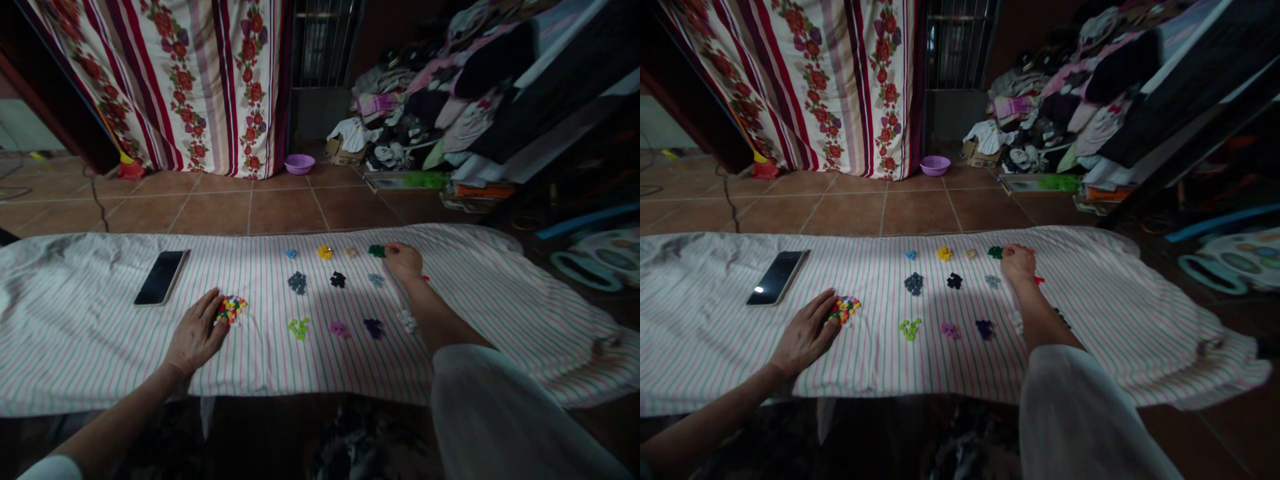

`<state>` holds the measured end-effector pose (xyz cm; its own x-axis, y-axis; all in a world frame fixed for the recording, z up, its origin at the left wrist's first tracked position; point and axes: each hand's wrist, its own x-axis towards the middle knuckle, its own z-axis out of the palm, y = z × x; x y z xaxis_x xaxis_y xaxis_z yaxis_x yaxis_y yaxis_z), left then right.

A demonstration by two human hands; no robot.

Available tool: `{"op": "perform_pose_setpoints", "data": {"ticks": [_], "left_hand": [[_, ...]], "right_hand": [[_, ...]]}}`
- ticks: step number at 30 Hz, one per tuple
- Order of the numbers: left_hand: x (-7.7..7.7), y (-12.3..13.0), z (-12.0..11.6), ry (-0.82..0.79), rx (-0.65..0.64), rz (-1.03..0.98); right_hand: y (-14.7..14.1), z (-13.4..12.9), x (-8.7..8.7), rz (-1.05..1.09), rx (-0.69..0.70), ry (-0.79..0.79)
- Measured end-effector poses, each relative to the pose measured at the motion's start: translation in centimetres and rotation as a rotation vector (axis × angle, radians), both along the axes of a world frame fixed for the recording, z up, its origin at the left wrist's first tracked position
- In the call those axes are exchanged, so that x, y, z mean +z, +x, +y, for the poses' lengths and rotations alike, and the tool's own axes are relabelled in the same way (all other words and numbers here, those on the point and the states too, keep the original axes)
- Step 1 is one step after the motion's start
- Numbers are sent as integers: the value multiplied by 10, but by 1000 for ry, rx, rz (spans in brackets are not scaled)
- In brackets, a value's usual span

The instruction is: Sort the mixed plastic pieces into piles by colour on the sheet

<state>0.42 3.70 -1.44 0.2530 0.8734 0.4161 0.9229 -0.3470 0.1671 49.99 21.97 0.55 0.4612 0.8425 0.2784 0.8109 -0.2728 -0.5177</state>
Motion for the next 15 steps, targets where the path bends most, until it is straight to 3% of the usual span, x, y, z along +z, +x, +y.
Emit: {"op": "perform_pose_setpoints", "data": {"ticks": [8,11,15], "left_hand": [[-7,0,2,36,0,-5],[-6,0,2,23,-5,-16],[-3,2,1,21,-24,-26]], "right_hand": [[-14,-26,33,132,16,86],[-39,-41,48,184,118,180],[-98,-71,60,322,354,253]]}}
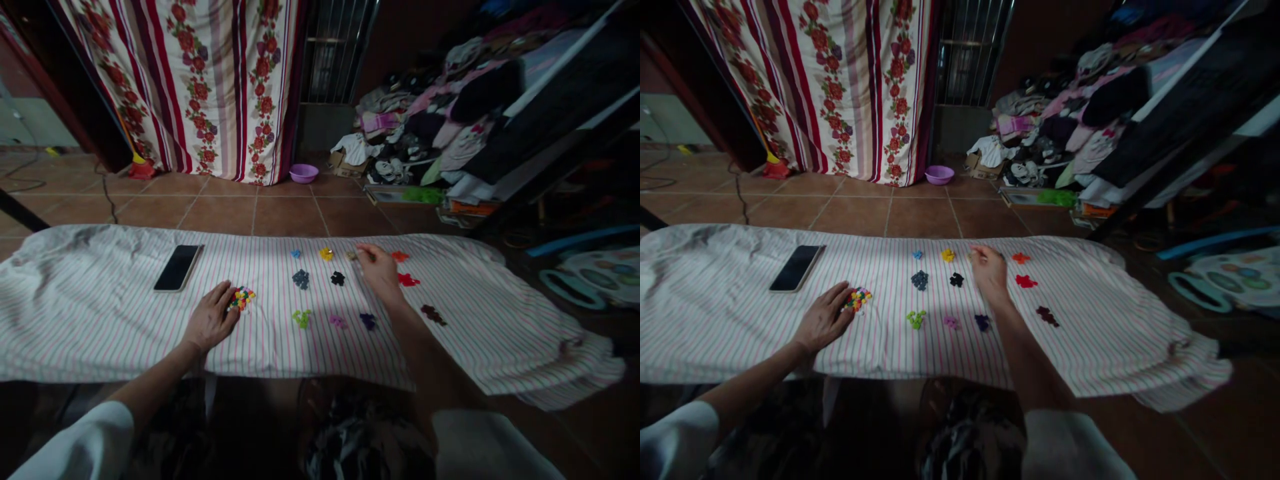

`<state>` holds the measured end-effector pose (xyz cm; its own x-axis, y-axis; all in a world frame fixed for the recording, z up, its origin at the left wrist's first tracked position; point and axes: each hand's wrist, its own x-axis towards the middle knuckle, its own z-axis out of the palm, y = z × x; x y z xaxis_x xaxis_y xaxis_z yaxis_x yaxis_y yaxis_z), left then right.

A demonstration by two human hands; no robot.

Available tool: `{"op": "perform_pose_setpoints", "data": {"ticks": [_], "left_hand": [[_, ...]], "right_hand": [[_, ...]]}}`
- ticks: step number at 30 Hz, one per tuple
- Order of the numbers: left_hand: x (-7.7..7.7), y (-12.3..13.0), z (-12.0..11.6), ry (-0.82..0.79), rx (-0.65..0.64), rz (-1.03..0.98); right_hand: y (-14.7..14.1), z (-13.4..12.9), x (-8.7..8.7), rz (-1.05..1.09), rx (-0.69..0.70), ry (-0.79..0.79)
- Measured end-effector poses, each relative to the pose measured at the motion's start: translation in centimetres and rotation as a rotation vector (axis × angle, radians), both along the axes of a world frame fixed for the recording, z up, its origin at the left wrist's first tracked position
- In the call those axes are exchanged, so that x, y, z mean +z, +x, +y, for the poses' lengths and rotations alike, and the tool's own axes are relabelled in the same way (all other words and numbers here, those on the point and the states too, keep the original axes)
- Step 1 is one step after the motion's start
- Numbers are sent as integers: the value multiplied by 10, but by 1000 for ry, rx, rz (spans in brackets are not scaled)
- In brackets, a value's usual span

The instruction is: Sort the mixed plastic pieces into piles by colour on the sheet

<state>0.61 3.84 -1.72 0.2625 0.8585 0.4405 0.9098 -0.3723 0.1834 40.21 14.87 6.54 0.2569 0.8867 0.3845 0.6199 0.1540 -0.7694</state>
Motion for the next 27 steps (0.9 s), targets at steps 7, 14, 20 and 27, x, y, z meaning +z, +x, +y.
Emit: {"op": "perform_pose_setpoints", "data": {"ticks": [7,14,20,27], "left_hand": [[-1,0,1,67,-89,-4],[-1,0,1,95,-139,-73],[8,2,-3,66,-171,-122],[4,1,-1,46,-157,-123]], "right_hand": [[-121,-60,-25,168,361,-80],[-183,-92,-42,-57,535,-114],[-205,-79,-37,-218,502,-216],[-222,-77,-39,-441,452,-339]]}}
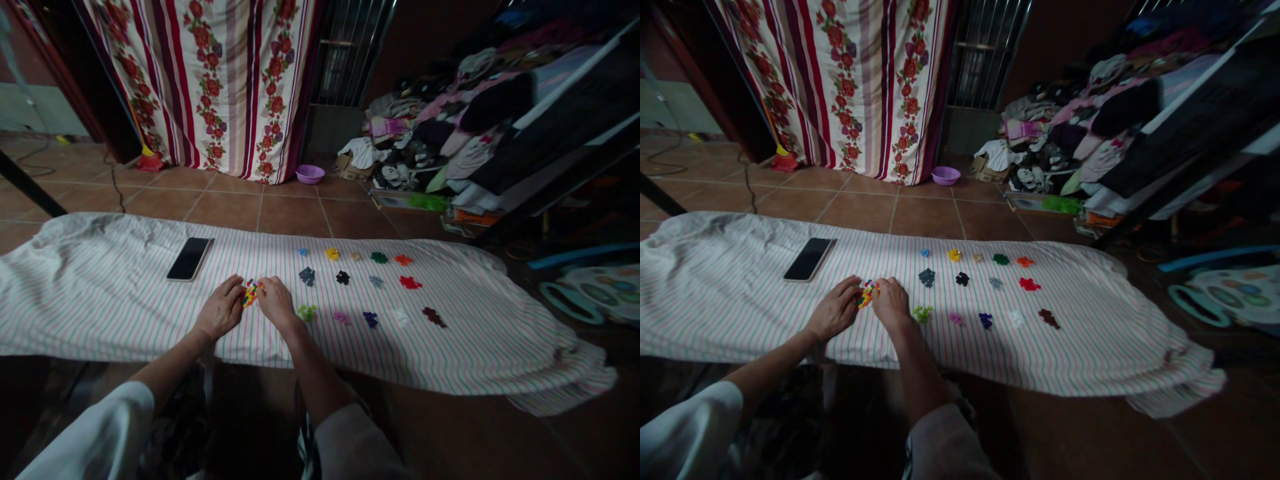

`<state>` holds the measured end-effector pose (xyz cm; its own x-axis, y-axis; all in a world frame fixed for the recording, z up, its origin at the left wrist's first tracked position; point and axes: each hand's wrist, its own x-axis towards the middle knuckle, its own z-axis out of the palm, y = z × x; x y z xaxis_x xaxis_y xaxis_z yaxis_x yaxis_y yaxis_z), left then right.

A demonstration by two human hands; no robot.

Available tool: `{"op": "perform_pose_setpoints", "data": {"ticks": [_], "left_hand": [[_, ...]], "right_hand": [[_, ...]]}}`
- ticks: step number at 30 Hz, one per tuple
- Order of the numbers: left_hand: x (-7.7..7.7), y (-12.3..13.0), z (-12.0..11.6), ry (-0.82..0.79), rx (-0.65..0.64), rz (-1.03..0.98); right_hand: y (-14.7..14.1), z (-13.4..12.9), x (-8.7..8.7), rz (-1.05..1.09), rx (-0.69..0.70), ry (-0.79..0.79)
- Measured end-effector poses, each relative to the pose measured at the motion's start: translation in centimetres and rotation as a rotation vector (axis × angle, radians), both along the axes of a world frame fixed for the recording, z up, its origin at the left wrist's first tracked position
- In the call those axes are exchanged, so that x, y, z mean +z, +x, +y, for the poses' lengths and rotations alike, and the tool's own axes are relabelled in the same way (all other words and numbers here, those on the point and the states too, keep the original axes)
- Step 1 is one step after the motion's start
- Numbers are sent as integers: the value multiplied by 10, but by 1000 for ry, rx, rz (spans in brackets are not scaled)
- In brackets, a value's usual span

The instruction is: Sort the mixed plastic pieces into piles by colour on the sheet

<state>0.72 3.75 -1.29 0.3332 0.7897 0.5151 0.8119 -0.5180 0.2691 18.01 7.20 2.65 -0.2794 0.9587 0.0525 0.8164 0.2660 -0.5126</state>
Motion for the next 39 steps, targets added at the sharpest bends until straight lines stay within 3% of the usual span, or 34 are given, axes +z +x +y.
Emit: {"op": "perform_pose_setpoints", "data": {"ticks": [12,24,39], "left_hand": [[-3,-3,1,-6,35,-6],[-5,-2,3,-9,47,9],[-6,-1,2,-21,70,22]], "right_hand": [[-4,9,-9,55,12,-31],[-14,11,5,-27,14,-85],[-17,16,2,-33,-19,-96]]}}
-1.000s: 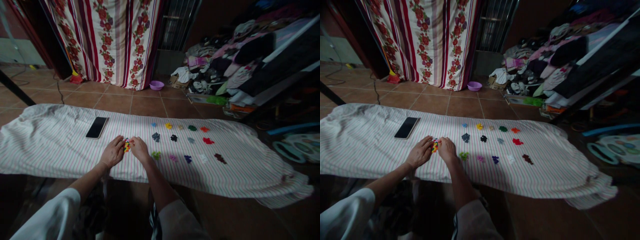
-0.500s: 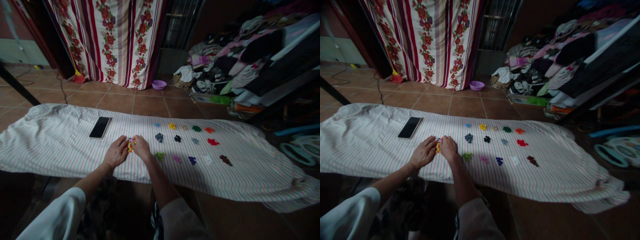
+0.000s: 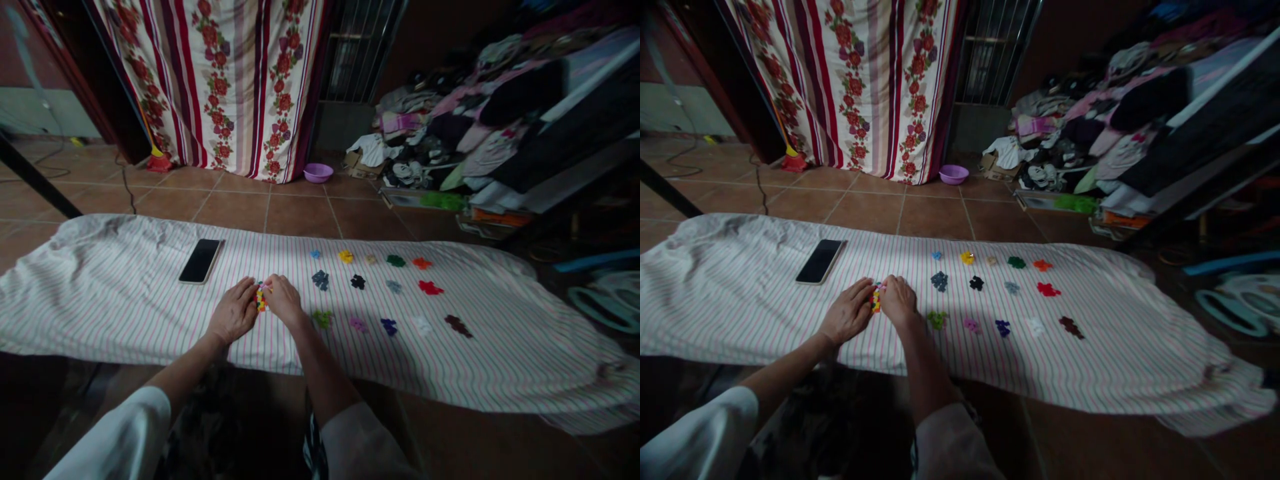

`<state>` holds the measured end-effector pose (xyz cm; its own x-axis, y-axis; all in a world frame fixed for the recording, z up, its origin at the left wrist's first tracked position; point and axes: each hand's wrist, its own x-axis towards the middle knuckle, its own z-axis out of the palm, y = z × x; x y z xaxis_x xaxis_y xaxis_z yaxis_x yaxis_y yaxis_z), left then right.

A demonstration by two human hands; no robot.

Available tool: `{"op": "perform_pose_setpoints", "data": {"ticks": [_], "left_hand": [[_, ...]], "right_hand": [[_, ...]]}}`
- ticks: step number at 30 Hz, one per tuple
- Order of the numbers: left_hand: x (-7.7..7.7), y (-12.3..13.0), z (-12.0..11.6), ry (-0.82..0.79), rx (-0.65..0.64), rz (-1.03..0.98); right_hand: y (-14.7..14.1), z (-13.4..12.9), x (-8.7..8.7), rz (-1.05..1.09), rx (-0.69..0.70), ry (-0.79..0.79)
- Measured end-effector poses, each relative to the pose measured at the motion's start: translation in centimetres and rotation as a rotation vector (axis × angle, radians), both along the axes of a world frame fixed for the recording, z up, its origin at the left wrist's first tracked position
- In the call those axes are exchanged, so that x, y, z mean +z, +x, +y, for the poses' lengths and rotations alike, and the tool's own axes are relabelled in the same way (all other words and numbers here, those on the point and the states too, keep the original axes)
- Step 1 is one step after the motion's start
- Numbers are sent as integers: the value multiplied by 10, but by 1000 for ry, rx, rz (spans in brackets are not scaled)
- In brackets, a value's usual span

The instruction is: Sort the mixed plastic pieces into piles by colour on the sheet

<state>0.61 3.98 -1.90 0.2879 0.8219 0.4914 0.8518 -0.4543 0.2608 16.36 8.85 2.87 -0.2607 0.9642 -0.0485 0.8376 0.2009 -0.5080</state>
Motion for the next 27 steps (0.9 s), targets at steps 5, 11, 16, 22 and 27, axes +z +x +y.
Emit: {"op": "perform_pose_setpoints", "data": {"ticks": [5,11,16,22,27], "left_hand": [[-1,0,0,-5,22,15],[-3,1,0,-3,22,-6],[-3,0,0,-22,20,-22],[-2,-1,0,-30,8,-24],[-3,-1,0,-30,18,-9]], "right_hand": [[-1,2,0,-38,11,-14],[0,2,-1,-12,7,-13],[0,2,-2,59,-17,7],[3,5,-2,129,-29,-6],[8,6,-4,174,-21,4]]}}
